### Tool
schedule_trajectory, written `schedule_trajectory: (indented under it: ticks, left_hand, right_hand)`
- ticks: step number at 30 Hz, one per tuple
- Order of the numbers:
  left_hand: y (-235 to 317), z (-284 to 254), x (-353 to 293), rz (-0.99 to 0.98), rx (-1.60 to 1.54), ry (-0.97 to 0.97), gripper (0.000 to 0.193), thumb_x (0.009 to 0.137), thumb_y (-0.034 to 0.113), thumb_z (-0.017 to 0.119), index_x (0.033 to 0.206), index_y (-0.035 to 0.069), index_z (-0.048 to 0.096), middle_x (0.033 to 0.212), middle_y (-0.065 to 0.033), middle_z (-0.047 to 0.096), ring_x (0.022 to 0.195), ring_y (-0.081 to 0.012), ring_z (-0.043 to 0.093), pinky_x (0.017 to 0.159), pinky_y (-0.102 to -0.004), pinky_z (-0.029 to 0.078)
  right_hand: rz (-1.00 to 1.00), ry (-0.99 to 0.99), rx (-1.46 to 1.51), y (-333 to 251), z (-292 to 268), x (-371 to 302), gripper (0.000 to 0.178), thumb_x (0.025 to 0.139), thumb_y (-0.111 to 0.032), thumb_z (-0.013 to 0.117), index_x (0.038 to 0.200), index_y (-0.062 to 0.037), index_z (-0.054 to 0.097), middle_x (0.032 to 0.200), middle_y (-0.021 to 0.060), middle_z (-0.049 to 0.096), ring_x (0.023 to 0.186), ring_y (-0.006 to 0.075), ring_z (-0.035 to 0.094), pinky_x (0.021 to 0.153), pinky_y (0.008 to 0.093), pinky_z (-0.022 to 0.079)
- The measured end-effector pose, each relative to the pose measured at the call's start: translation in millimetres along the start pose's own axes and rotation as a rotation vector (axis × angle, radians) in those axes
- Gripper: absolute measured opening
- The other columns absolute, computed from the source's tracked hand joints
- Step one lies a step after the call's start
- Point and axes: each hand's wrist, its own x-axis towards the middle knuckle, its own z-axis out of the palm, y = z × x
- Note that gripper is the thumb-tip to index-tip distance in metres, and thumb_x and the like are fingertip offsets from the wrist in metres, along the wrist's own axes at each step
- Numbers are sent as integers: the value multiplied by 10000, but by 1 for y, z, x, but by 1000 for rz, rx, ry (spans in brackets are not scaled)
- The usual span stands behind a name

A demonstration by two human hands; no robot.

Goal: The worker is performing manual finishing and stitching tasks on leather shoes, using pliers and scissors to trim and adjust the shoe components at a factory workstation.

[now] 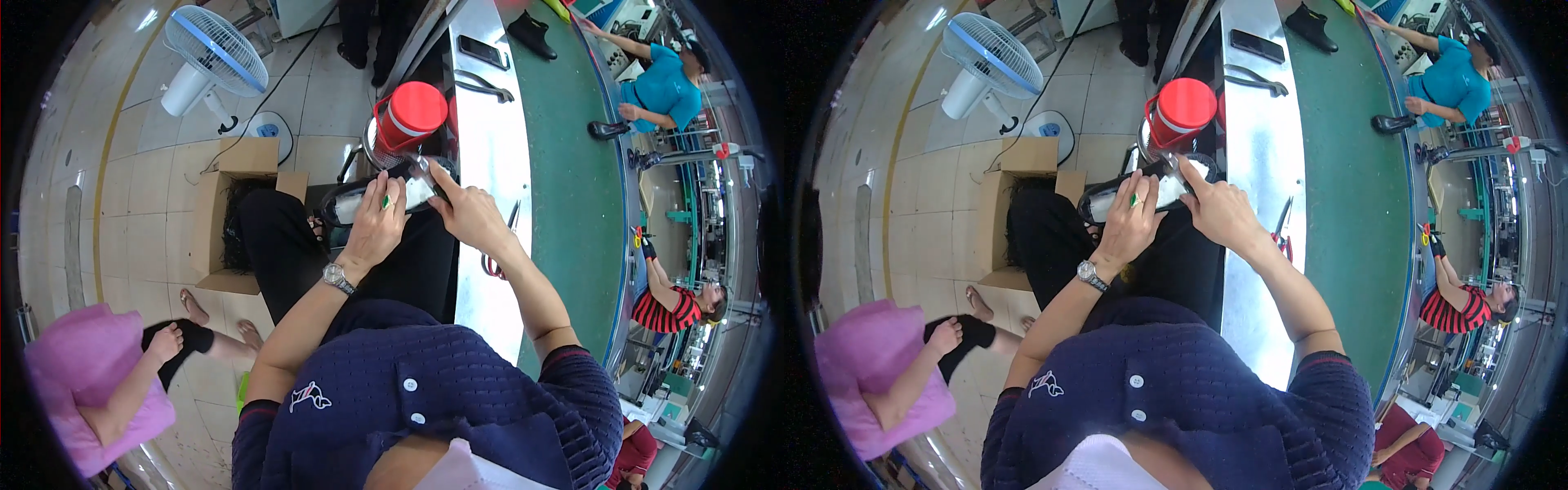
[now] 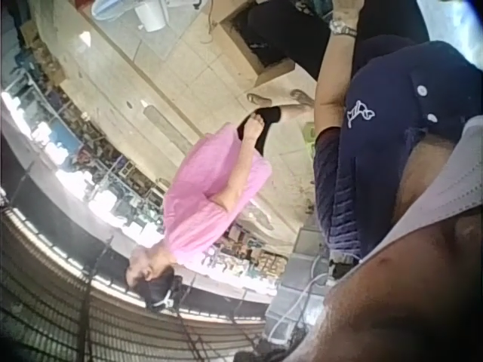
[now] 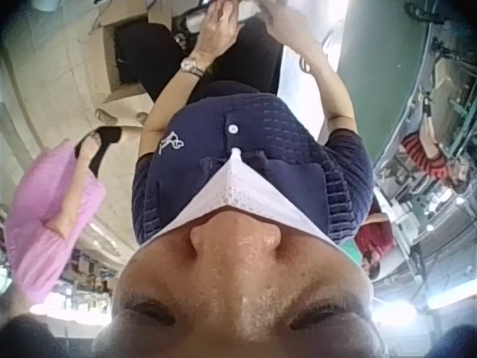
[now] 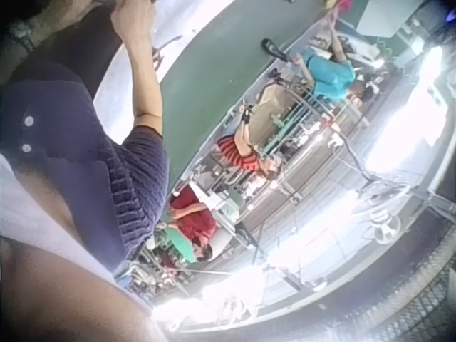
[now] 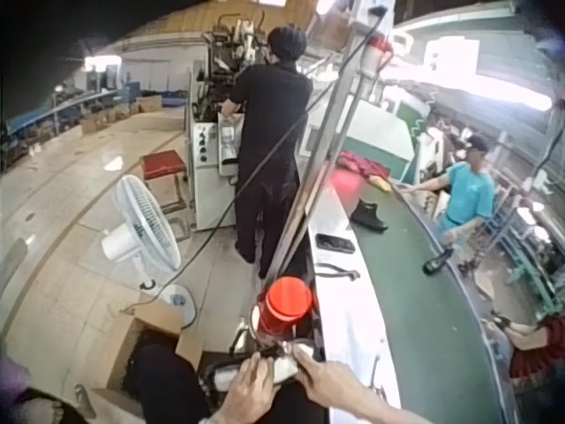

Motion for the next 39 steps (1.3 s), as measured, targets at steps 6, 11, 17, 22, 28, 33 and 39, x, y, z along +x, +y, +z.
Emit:
schedule_trajectory:
  ticks: [6, 11, 17, 22, 28, 33, 39]
  left_hand:
    - [3, 5, 2, 20, 48, 58, 567, 734, 148, 714, 1199, -115, 523, 1168, -220, 523, 1210, -399, 471, 1054, -443, 374]
    - [3, -1, 0, -29, -65, 90, 566, 725, 127, 715, 1199, -100, 506, 1165, -219, 522, 1206, -392, 471, 1049, -439, 375]
    - [-5, -32, 9, -174, 130, -184, 574, 722, 83, 635, 1231, -132, 476, 1180, -211, 504, 1191, -338, 447, 1040, -406, 358]
    - [-9, -23, -9, -5, 185, -106, 584, 751, 67, 590, 1273, -155, 450, 1189, -242, 509, 1190, -382, 454, 1077, -435, 338]
    - [-12, -12, -16, 31, 151, 18, 467, 791, 6, 532, 1223, -169, 499, 1217, -256, 503, 1211, -447, 466, 1068, -484, 374]
    - [-10, -6, -15, 47, 218, 52, 424, 794, -6, 534, 1185, -171, 514, 1163, -248, 519, 1227, -441, 462, 1081, -492, 364]
    - [-10, -5, -18, 15, 151, 103, 401, 797, 12, 552, 1157, -163, 531, 1166, -237, 521, 1216, -412, 485, 1080, -494, 366]
  right_hand:
    - [26, 70, -54, -8, 16, -5, 638, 910, -178, 544, 1471, -158, 240, 665, 226, 634, 608, 413, 632, 573, 511, 498]
    - [-7, 206, 36, -28, 4, -10, 641, 911, -172, 536, 1478, -166, 237, 609, 212, 617, 577, 397, 633, 559, 503, 500]
    - [29, 12, -86, -18, 8, -2, 662, 913, -163, 551, 1485, -205, 221, 643, 216, 616, 614, 412, 627, 610, 512, 486]
    - [22, 304, 113, -42, 13, -8, 673, 905, -151, 552, 1493, -184, 226, 658, 198, 634, 623, 389, 638, 589, 502, 487]
    - [-92, 35, -104, -44, 10, -1, 715, 898, -131, 546, 1505, -180, 171, 625, 200, 619, 561, 376, 625, 540, 461, 488]
    - [-25, 117, -81, -38, 26, 0, 689, 895, -148, 540, 1494, -160, 201, 603, 205, 618, 537, 374, 626, 508, 464, 494]
    - [18, 202, 21, -56, 21, -1, 701, 877, -141, 555, 1490, -156, 217, 610, 210, 620, 553, 385, 631, 528, 477, 499]
